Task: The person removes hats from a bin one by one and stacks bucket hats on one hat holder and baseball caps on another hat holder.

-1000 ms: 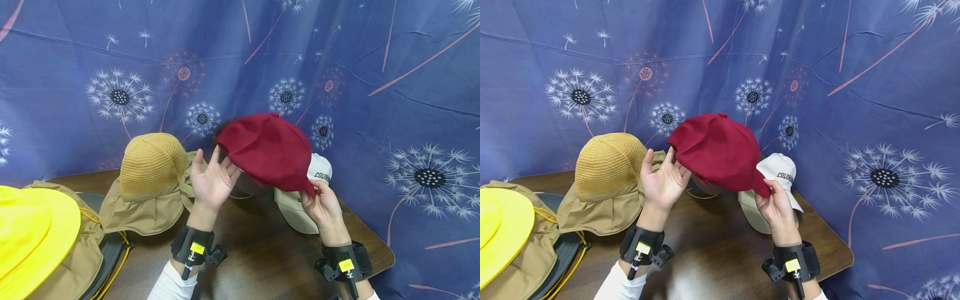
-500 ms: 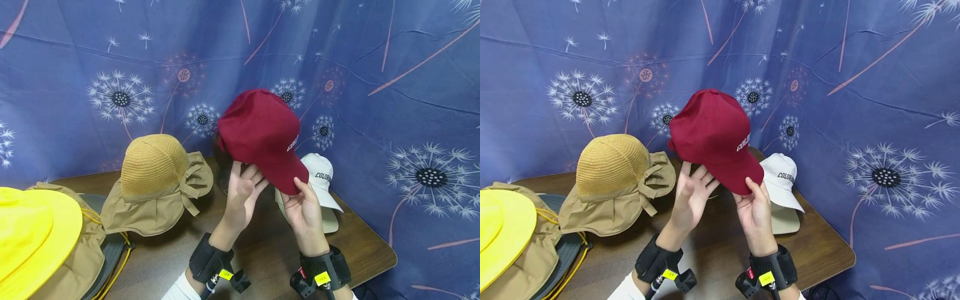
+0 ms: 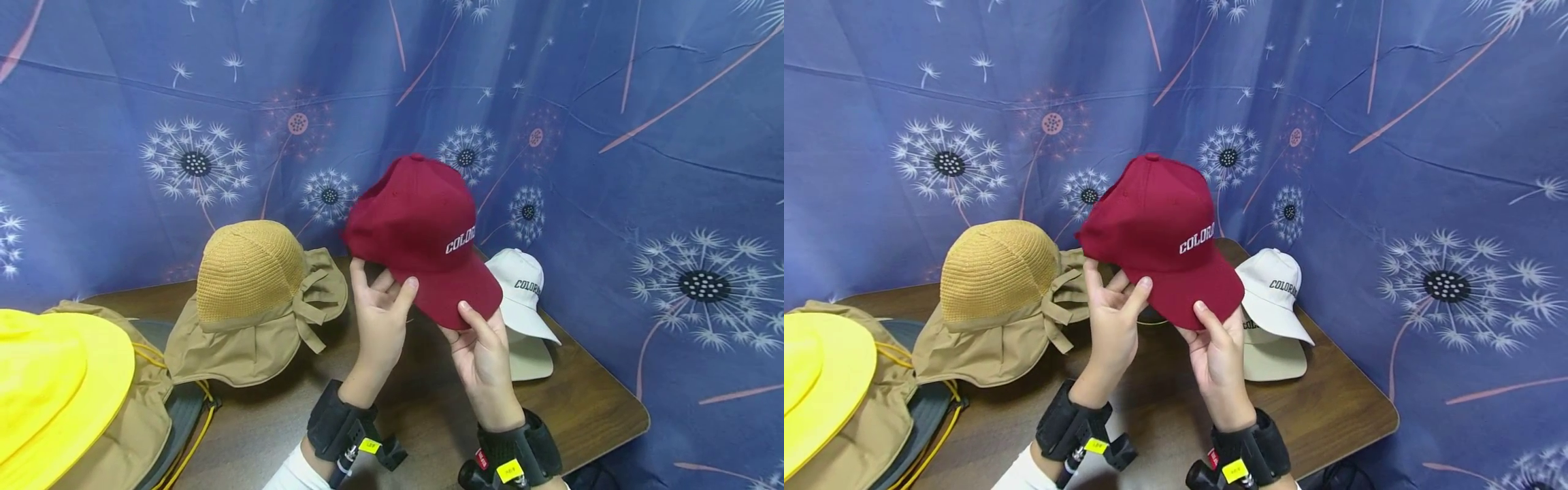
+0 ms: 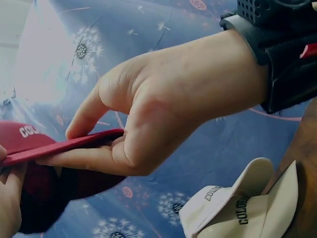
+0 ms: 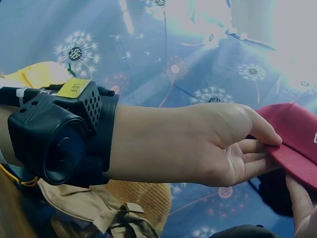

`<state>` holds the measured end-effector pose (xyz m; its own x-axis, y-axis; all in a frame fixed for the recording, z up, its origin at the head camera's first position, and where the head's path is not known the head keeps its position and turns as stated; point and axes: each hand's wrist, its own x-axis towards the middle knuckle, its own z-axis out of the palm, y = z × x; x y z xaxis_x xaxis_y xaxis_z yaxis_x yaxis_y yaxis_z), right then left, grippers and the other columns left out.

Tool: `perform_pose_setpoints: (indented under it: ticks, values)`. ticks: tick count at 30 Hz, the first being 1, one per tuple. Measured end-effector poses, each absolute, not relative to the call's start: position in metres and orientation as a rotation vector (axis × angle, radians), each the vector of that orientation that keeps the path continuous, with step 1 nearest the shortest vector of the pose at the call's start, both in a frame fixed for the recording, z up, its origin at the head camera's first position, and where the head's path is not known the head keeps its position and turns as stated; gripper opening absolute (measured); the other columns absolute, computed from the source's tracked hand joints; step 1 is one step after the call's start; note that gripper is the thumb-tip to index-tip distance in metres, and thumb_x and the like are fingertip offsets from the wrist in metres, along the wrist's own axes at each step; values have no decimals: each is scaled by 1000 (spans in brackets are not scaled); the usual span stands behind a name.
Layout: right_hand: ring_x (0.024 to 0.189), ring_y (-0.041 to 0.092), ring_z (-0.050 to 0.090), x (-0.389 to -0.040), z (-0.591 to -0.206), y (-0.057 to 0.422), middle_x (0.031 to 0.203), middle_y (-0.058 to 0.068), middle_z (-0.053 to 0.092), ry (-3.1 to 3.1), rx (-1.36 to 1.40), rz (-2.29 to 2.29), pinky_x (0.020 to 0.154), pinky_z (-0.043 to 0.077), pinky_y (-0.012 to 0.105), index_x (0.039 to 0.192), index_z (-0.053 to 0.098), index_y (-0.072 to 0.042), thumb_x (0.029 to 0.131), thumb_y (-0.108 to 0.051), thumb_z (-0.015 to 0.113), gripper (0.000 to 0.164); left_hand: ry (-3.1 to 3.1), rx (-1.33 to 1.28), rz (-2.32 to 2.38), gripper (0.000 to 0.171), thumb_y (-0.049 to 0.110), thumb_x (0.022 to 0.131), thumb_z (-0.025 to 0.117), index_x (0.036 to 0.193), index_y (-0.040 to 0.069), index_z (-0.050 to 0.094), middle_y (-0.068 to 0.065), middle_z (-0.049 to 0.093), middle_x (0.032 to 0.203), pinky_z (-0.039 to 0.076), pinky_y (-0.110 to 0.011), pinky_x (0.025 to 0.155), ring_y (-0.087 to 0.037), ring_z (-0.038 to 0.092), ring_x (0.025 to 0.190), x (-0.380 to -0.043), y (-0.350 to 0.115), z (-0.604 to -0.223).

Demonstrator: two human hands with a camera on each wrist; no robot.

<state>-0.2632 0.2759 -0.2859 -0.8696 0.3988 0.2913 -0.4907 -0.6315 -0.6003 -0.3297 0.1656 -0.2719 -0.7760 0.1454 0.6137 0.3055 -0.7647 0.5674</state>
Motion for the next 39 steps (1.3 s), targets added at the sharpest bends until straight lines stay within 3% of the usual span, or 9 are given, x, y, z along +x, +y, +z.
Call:
perform_pose_setpoints:
  ticks: [4,8,11,13,17,23,26,31,39]
  values:
    - [95,15,71,-260,-285,276,112,2,63,-979,261,2445,75,61,33,134,34,-13,98,1,38,39,-996,-1056,-2599,63,-14,86,54,132,23,31,6,71,104,56,-19,84,-9,69,90,-332,159,-268]
    - [90,14,71,-256,-282,285,107,3,68,-978,427,2482,75,61,29,127,42,-9,103,-8,28,28,-955,-1090,-2616,65,-16,85,50,133,24,33,5,72,105,55,-21,85,-8,67,93,-341,141,-257]
    - [92,15,71,-256,-279,293,109,5,70,-956,533,2551,79,60,28,127,46,-9,104,-15,20,35,-943,-1134,-2689,69,-20,85,45,138,22,31,3,72,106,56,-22,83,-8,67,98,-354,125,-252]
    - [93,14,71,-257,-278,295,111,4,69,-953,554,2583,79,60,27,129,46,-8,105,-16,17,38,-946,-1178,-2749,70,-21,85,42,139,23,31,2,72,106,56,-20,75,-7,67,95,-363,114,-251]
    - [95,12,70,-256,-280,292,113,4,68,-1038,565,2561,80,59,25,131,44,-7,103,-6,21,36,-977,-1269,-2836,69,-18,87,37,142,22,30,1,72,105,55,-20,66,-7,66,85,-380,99,-257]
    - [89,10,72,-253,-285,277,105,3,70,-1156,615,2465,75,60,25,132,32,-7,96,11,26,40,-1019,-1266,-2947,68,-12,89,34,147,23,26,2,71,109,56,-21,77,-7,66,92,-398,91,-270]
    - [89,10,71,-252,-288,270,103,3,70,-1189,621,2403,75,60,25,133,27,-6,95,13,27,43,-1006,-1253,-3023,68,-9,91,34,150,24,22,3,65,119,56,-21,78,-7,65,95,-402,91,-276]
    - [87,9,71,-250,-294,262,100,2,71,-1201,599,2357,74,60,23,132,29,-7,94,14,29,43,-918,-1252,-3154,65,-6,94,35,150,24,22,2,56,124,56,-19,74,-5,64,85,-407,92,-280]
    - [90,10,71,-252,-287,270,105,3,70,-1186,643,2384,77,60,24,135,27,-8,96,13,28,45,-1017,-1248,-3022,61,-9,94,35,147,21,29,3,64,116,56,-18,70,-6,65,85,-403,91,-270]
